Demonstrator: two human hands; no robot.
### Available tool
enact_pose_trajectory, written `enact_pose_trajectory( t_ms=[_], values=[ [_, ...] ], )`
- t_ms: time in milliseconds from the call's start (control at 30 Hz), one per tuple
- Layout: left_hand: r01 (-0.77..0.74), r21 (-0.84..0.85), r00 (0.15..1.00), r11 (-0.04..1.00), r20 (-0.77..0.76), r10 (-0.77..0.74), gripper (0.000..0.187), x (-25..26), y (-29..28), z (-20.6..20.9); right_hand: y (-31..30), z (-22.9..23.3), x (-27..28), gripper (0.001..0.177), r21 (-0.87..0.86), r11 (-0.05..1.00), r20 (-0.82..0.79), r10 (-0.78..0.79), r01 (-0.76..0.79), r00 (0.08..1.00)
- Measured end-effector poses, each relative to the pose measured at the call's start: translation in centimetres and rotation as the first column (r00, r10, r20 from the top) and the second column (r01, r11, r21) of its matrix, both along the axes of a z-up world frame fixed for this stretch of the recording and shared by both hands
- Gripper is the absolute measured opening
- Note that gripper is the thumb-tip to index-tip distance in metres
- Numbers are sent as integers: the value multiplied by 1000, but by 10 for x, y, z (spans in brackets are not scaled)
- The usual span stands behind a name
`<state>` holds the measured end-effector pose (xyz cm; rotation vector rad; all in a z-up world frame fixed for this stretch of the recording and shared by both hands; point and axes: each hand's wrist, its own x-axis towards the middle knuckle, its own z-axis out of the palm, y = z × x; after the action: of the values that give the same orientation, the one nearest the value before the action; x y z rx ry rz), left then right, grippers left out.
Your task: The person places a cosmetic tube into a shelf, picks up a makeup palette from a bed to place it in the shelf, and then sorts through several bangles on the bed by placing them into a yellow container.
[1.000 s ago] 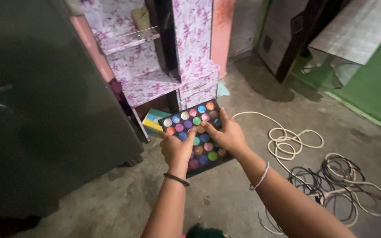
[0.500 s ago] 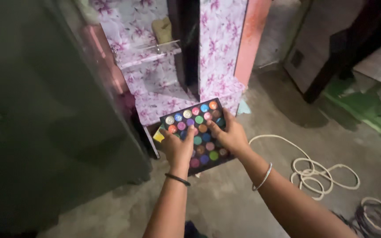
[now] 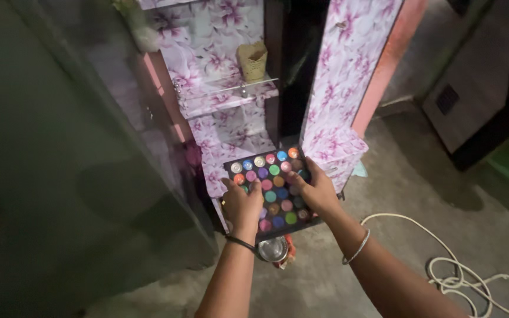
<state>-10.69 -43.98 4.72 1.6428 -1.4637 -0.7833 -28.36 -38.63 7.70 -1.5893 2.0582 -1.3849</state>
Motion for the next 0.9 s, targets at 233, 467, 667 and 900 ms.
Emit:
enact_pose_trajectory(
  t_ms=[233, 467, 667, 900],
  values=[
    [14, 70, 997, 997, -73, -9, 103, -8, -48, 1, -66, -17, -30, 81, 74, 996, -25, 46, -44, 999],
    [-54, 162, 986, 985, -148, 78, 112, -88, -96, -10, -149, -35, -119, 63, 141, 990, -91, 35, -22, 995],
    [-144, 304, 942, 942, -249, 225, 109, -161, -142, -13, -235, -32, -196, 68, 157, 985, -130, 86, -65, 988],
    [-322, 319, 906, 891, -169, 387, 115, -195, -193, -24, -274, -6, -201, 67, 182, 963, 55, 190, -197, 980]
  ],
)
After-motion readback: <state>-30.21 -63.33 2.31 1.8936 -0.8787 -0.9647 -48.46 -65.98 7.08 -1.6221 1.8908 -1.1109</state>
